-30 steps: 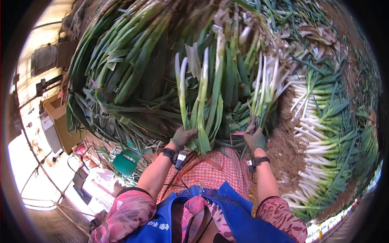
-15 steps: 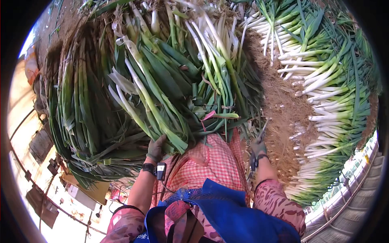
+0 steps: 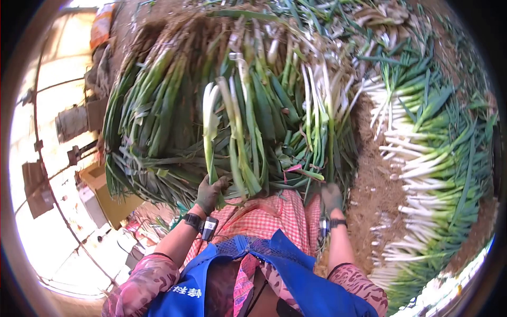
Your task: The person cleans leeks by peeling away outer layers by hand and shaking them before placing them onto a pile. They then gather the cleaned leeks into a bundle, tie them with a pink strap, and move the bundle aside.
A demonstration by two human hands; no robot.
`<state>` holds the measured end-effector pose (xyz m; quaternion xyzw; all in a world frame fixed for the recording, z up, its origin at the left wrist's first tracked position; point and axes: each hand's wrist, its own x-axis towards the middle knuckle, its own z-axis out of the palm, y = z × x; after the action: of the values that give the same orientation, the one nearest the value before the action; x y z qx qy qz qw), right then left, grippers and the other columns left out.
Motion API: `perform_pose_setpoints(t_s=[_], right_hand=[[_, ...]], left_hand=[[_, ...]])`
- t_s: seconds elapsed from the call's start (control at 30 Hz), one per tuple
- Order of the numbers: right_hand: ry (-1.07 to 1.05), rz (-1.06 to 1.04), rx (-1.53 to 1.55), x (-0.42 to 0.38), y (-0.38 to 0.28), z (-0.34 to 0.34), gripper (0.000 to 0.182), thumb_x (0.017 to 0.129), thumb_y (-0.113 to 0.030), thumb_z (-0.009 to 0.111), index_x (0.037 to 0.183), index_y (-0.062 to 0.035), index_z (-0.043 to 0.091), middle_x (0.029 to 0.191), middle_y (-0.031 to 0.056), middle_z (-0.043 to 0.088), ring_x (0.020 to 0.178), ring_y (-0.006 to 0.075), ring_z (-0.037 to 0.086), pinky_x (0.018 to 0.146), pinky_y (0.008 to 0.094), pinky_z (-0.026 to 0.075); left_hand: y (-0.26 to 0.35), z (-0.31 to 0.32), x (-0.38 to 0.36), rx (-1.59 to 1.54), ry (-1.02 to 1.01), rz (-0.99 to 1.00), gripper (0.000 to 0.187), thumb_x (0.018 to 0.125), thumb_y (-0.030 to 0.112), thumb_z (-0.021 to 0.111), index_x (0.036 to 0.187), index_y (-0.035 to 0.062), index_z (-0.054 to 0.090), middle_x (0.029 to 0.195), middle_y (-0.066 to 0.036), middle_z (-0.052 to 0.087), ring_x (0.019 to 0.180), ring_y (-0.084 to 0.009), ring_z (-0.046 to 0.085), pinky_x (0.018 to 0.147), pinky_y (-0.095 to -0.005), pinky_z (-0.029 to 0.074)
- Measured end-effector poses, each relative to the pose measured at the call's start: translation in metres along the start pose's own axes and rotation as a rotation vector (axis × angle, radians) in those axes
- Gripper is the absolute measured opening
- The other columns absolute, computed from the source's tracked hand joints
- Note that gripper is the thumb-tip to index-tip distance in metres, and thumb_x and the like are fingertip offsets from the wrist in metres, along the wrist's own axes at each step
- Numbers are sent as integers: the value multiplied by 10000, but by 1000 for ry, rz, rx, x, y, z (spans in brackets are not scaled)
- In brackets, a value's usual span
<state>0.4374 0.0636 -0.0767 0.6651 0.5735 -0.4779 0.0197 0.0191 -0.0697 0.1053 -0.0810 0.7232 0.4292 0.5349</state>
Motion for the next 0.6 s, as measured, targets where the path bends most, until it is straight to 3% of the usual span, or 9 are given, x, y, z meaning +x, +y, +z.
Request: perform_pose_setpoints(t_s=[0.03,0.13,0.23,0.3,0.33,0.4,0.53,0.57,0.6], right_hand=[[-101,-76,64,13,-90,-14,347,884,-252,595,1094,25,593,936,152,686,872,231,659,808,328,498],[-351,-197,453,36,-223,32,402,855,-260,683,1128,20,588,911,128,678,876,181,649,791,301,501],[-160,-323,35,55,-298,109,610,817,-402,680,1210,40,531,1131,272,629,1073,402,606,955,414,467],[-254,-114,-199,68,-336,159,821,778,-439,706,1371,19,369,1217,256,574,1146,381,570,978,423,466],[-334,24,-322,67,-351,181,902,764,-448,718,1422,8,303,1276,242,536,1180,372,553,986,439,464],[-204,141,-496,54,-357,237,1022,733,-453,749,1469,-10,196,1377,192,431,1214,346,527,985,489,462],[-129,94,-735,67,-337,285,921,805,-343,667,1484,-10,143,1385,189,398,1196,312,539,954,512,472],[-110,23,-720,68,-332,273,848,760,-304,699,1418,-15,249,1344,182,442,1138,329,587,902,422,523],[-96,-63,-594,65,-332,253,754,754,-297,689,1356,-30,322,1271,203,527,1083,355,621,899,426,523]], left_hand=[[4,-3,-10,-70,-36,29,263,913,210,664,1095,40,578,843,-24,612,692,-115,569,626,-264,492],[34,-3,-50,-89,12,58,323,950,335,614,1065,34,590,786,-26,599,657,-109,560,609,-260,487],[43,-14,-72,-31,85,89,385,964,422,570,1052,49,601,763,-28,590,642,-109,555,604,-259,486],[24,-35,-70,-77,181,109,379,964,413,572,1063,49,601,764,-26,587,644,-110,556,598,-262,486],[15,-44,-70,-101,225,115,376,964,409,573,1068,49,601,765,-25,585,645,-110,557,596,-264,486],[9,-60,-69,-127,262,94,367,960,394,580,1079,47,596,777,-19,583,656,-115,568,610,-269,493],[-14,-95,-73,-162,333,101,320,929,339,642,1056,49,593,789,-14,597,681,-112,587,624,-261,501],[-19,-104,-76,-165,345,126,315,923,327,655,1055,48,594,792,-15,603,686,-110,589,622,-261,503],[-22,-109,-79,-173,351,151,310,916,316,667,1055,48,595,796,-16,609,690,-108,592,620,-261,505]])
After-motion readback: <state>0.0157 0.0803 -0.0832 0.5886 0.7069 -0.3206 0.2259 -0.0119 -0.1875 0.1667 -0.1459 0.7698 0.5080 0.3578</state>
